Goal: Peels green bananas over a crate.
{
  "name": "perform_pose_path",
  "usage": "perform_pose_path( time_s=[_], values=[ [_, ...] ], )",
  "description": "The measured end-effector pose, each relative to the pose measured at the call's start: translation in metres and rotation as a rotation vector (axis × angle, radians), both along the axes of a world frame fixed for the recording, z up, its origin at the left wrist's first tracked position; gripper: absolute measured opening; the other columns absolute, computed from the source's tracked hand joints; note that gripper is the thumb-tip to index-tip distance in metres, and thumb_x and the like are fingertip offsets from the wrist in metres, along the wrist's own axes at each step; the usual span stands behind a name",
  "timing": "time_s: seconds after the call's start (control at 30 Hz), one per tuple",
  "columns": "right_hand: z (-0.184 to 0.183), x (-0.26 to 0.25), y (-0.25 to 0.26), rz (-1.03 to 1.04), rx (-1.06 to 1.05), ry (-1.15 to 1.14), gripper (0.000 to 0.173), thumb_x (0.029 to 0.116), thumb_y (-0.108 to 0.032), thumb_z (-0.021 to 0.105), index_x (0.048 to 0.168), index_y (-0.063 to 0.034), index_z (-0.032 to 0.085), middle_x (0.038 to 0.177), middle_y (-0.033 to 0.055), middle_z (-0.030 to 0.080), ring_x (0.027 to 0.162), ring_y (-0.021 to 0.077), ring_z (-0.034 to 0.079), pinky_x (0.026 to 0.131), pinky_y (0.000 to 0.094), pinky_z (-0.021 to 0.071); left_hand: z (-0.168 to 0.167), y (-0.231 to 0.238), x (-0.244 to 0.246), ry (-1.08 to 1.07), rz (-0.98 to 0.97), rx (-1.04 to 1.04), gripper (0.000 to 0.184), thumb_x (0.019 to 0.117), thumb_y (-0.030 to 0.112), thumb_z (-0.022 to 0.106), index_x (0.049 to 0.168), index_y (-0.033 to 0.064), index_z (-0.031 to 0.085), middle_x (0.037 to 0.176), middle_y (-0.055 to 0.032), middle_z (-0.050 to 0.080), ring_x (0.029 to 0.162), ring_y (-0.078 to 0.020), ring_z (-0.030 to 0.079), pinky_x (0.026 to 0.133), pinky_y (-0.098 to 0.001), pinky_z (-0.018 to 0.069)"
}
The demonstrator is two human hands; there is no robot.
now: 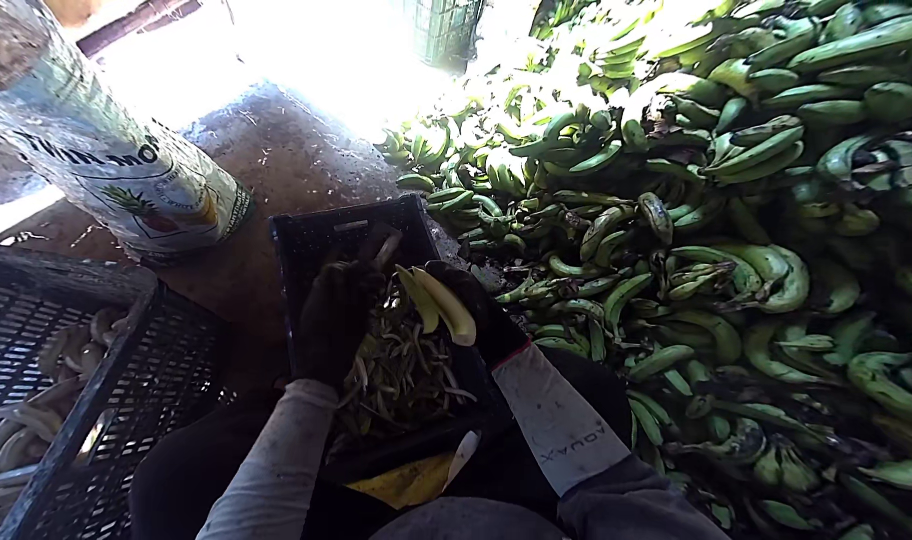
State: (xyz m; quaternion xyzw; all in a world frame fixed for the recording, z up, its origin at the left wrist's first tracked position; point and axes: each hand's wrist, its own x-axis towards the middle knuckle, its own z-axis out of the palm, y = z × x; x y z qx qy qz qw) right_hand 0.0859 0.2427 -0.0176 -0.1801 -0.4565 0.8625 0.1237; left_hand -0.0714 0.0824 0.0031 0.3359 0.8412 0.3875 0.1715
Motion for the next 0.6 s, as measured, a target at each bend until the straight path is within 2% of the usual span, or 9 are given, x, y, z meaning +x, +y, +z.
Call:
perform_pose_path(
  time_s=[0.07, 0.13, 0.2, 0.27, 0.33, 0.37, 0.43, 0.53, 0.6],
  values=[
    [0.003, 0.004, 0.002, -0.044, 0.012, -0.049, 0.037, 0.1074, -0.037, 0.039, 0.116, -0.0134, 0.066, 0.079, 0.0023, 0.066, 0.060, 0.0074, 0.062, 0.052, 0.0221, 0.0537, 0.012, -0.006, -0.005, -0.127, 0.035, 0.084, 0.045, 0.0992, 0.053, 0.061, 0.130, 0.0212, 0.056, 0.099, -0.0058, 0.067, 0.077, -0.0213, 0.065, 0.069, -0.0481, 0.0548],
    [-0.001, 0.004, 0.009, -0.085, 0.013, -0.045, 0.035, 0.1080, -0.036, 0.039, 0.116, -0.0139, 0.065, 0.076, 0.0025, 0.065, 0.057, 0.0084, 0.062, 0.049, 0.0228, 0.0534, 0.017, -0.012, 0.002, -0.189, -0.095, 0.171, 0.037, 0.1011, 0.047, 0.060, 0.125, 0.0186, 0.059, 0.091, -0.0032, 0.065, 0.067, -0.0158, 0.059, 0.060, -0.0395, 0.0524],
    [-0.004, 0.003, 0.013, -0.163, 0.038, -0.043, 0.030, 0.1079, -0.034, 0.039, 0.108, -0.0154, 0.062, 0.072, 0.0004, 0.063, 0.055, 0.0079, 0.061, 0.047, 0.0239, 0.0526, 0.012, -0.016, 0.018, -0.261, -0.297, 0.226, 0.032, 0.1013, 0.040, 0.060, 0.122, 0.0149, 0.061, 0.095, -0.0005, 0.066, 0.075, -0.0110, 0.062, 0.066, -0.0347, 0.0557],
    [-0.007, 0.007, 0.012, -0.201, 0.027, -0.025, 0.033, 0.1073, -0.036, 0.037, 0.113, -0.0166, 0.062, 0.077, -0.0004, 0.064, 0.059, 0.0076, 0.061, 0.049, 0.0245, 0.0529, 0.002, -0.017, 0.037, -0.337, -0.447, 0.209, 0.036, 0.0997, 0.041, 0.062, 0.123, 0.0136, 0.064, 0.103, 0.0013, 0.070, 0.087, -0.0081, 0.066, 0.078, -0.0336, 0.0577],
    [-0.003, 0.010, 0.007, -0.193, -0.050, -0.050, 0.038, 0.1073, -0.043, 0.036, 0.118, -0.0186, 0.062, 0.080, -0.0003, 0.065, 0.058, 0.0070, 0.061, 0.050, 0.0233, 0.0534, -0.008, -0.014, 0.052, -0.348, -0.507, 0.140, 0.041, 0.0983, 0.044, 0.064, 0.125, 0.0131, 0.063, 0.102, 0.0009, 0.069, 0.087, -0.0086, 0.066, 0.080, -0.0335, 0.0573],
    [-0.001, 0.009, 0.005, -0.176, -0.078, -0.047, 0.038, 0.1071, -0.043, 0.035, 0.117, -0.0187, 0.062, 0.078, -0.0003, 0.064, 0.056, 0.0067, 0.060, 0.049, 0.0226, 0.0525, -0.012, -0.011, 0.055, -0.303, -0.503, 0.105, 0.042, 0.0980, 0.045, 0.064, 0.125, 0.0126, 0.062, 0.103, -0.0004, 0.068, 0.089, -0.0100, 0.066, 0.081, -0.0345, 0.0572],
    [-0.007, 0.007, 0.006, -0.124, -0.070, 0.016, 0.037, 0.1069, -0.037, 0.037, 0.119, -0.0150, 0.064, 0.078, 0.0015, 0.065, 0.058, 0.0067, 0.061, 0.050, 0.0221, 0.0531, -0.017, -0.005, 0.053, -0.110, -0.434, 0.008, 0.045, 0.0985, 0.044, 0.063, 0.127, 0.0102, 0.064, 0.114, -0.0082, 0.069, 0.105, -0.0205, 0.067, 0.093, -0.0454, 0.0549],
    [-0.017, 0.006, 0.008, -0.079, 0.022, 0.047, 0.030, 0.1092, -0.028, 0.041, 0.119, -0.0088, 0.062, 0.084, 0.0044, 0.068, 0.065, 0.0089, 0.065, 0.055, 0.0233, 0.0563, -0.017, 0.000, 0.034, 0.117, -0.186, -0.022, 0.042, 0.0990, 0.034, 0.066, 0.130, 0.0052, 0.064, 0.122, -0.0194, 0.066, 0.113, -0.0361, 0.065, 0.097, -0.0577, 0.0516],
    [-0.020, 0.009, 0.011, -0.076, 0.023, 0.015, 0.029, 0.1080, -0.026, 0.041, 0.118, -0.0090, 0.062, 0.082, 0.0053, 0.068, 0.063, 0.0105, 0.066, 0.054, 0.0249, 0.0576, -0.010, 0.001, 0.019, 0.072, -0.025, 0.117, 0.044, 0.0982, 0.037, 0.068, 0.129, 0.0066, 0.061, 0.123, -0.0157, 0.065, 0.106, -0.0298, 0.067, 0.091, -0.0533, 0.0555]
  ],
)
